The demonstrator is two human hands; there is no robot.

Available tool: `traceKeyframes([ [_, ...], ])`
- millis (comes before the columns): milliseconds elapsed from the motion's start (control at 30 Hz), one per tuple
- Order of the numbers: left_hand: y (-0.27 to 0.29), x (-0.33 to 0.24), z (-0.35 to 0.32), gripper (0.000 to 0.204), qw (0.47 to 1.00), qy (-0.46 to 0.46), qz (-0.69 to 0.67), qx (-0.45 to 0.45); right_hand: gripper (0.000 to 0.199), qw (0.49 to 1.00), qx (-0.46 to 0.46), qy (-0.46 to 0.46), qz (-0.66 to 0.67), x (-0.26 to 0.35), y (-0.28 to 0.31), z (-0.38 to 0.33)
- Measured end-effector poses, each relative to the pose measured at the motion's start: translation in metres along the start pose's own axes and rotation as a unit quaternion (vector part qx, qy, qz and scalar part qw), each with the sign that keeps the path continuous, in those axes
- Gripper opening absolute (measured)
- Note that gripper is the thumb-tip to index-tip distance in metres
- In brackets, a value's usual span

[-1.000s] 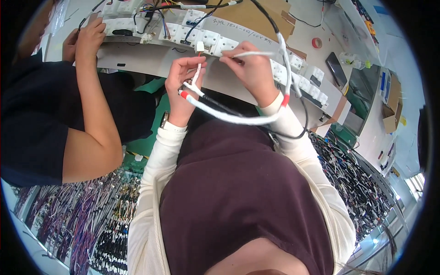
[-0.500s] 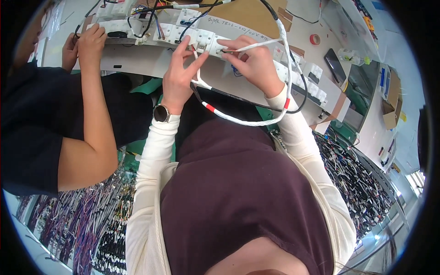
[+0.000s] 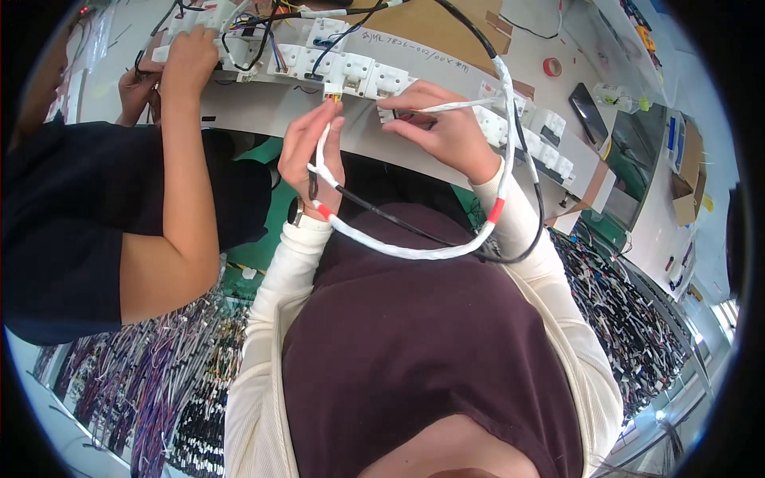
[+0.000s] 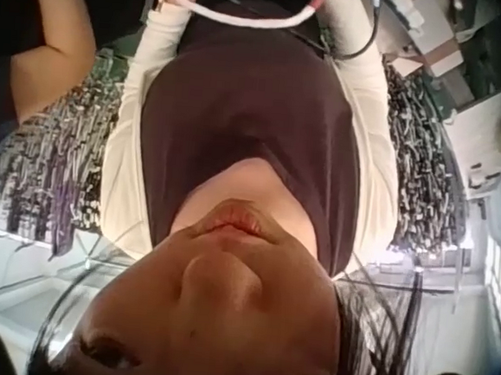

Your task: The person assembles and connects wiring harnesses, cables, and connectors by hand at a manufacturing workstation, then places the assembled components onto a test rack.

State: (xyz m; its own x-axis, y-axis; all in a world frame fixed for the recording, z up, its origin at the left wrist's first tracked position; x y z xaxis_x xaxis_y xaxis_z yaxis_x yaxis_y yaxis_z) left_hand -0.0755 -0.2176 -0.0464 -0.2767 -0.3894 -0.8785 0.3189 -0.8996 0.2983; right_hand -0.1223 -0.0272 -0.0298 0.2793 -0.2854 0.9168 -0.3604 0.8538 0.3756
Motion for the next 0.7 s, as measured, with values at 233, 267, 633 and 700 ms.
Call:
traceKeyframes([
  [233, -0.009, 0.001, 0.002, 0.022, 0.998, 0.058, -0.015, -0.004, 0.027, 0.970, -0.161, 0.088, -0.160, -0.012, -0.008, 0.005],
  [267, -0.009, 0.002, 0.004, 0.022, 0.998, 0.059, -0.015, -0.003, 0.027, 0.970, -0.161, 0.087, -0.160, -0.013, -0.011, 0.005],
  [633, -0.024, 0.015, 0.023, 0.016, 0.999, -0.003, 0.003, 0.041, 0.026, 0.958, -0.200, 0.079, -0.187, -0.010, -0.018, -0.006],
  [700, -0.027, 0.021, 0.024, 0.016, 0.999, 0.003, -0.010, 0.039, 0.025, 0.950, -0.200, 0.084, -0.226, -0.014, -0.024, -0.006],
])
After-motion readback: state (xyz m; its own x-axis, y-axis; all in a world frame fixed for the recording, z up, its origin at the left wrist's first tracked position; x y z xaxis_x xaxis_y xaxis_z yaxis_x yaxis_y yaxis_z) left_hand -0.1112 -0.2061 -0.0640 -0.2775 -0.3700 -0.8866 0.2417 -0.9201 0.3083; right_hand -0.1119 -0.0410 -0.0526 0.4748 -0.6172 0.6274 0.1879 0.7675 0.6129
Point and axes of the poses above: each hand's wrist, its own z-axis towards the middle knuckle, its own y-axis out of the back of the hand, x = y × z, the point moved 5 cm from there along z, towards the middle knuckle, and after that the axes turned 5 degrees about x, right-handed, at the moved point
